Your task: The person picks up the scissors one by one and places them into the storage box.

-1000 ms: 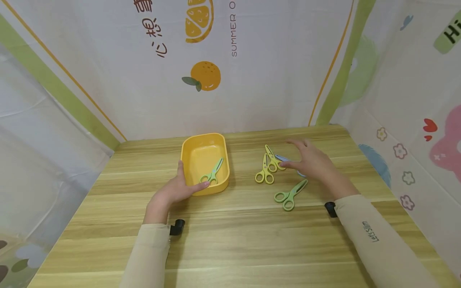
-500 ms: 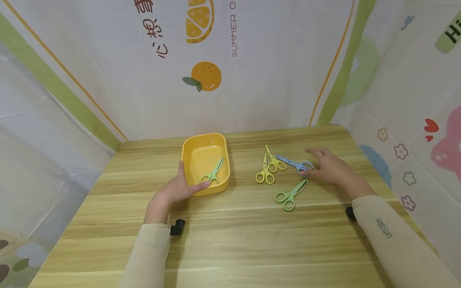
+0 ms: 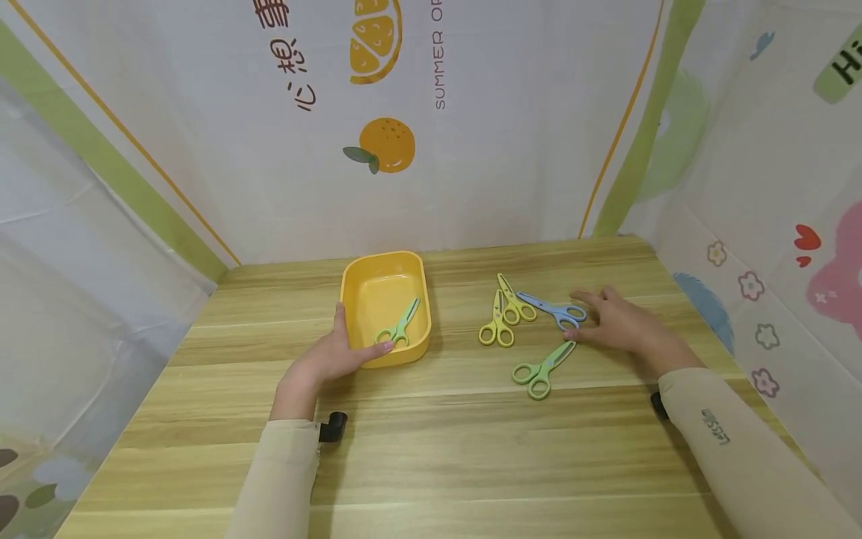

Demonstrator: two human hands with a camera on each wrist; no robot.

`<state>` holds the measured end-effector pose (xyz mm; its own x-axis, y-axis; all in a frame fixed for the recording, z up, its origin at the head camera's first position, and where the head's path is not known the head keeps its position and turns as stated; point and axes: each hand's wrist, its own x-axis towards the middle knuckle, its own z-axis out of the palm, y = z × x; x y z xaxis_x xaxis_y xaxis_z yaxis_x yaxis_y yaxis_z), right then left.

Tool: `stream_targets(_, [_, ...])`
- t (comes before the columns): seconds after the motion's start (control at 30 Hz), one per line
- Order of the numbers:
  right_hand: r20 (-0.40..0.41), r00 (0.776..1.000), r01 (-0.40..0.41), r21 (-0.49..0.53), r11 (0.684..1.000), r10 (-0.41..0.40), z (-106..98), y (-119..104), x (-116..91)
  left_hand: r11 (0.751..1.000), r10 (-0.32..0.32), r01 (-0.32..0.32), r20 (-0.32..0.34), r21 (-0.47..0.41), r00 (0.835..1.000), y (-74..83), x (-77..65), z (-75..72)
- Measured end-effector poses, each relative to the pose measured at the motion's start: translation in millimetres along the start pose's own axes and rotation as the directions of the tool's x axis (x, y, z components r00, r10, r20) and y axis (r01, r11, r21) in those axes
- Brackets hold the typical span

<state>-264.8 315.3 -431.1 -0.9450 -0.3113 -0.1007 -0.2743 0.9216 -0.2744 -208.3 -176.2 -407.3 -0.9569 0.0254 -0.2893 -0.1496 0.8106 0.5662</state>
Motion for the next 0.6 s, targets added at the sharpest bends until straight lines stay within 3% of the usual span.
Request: stream_targets(0.6, [0.151,0.983,0.100,0.038,0.994,-0.104,-2,1,12,1.000,0.001,-0.001,0.016,-0.002,1.000,-1.9,2.3,-1.6])
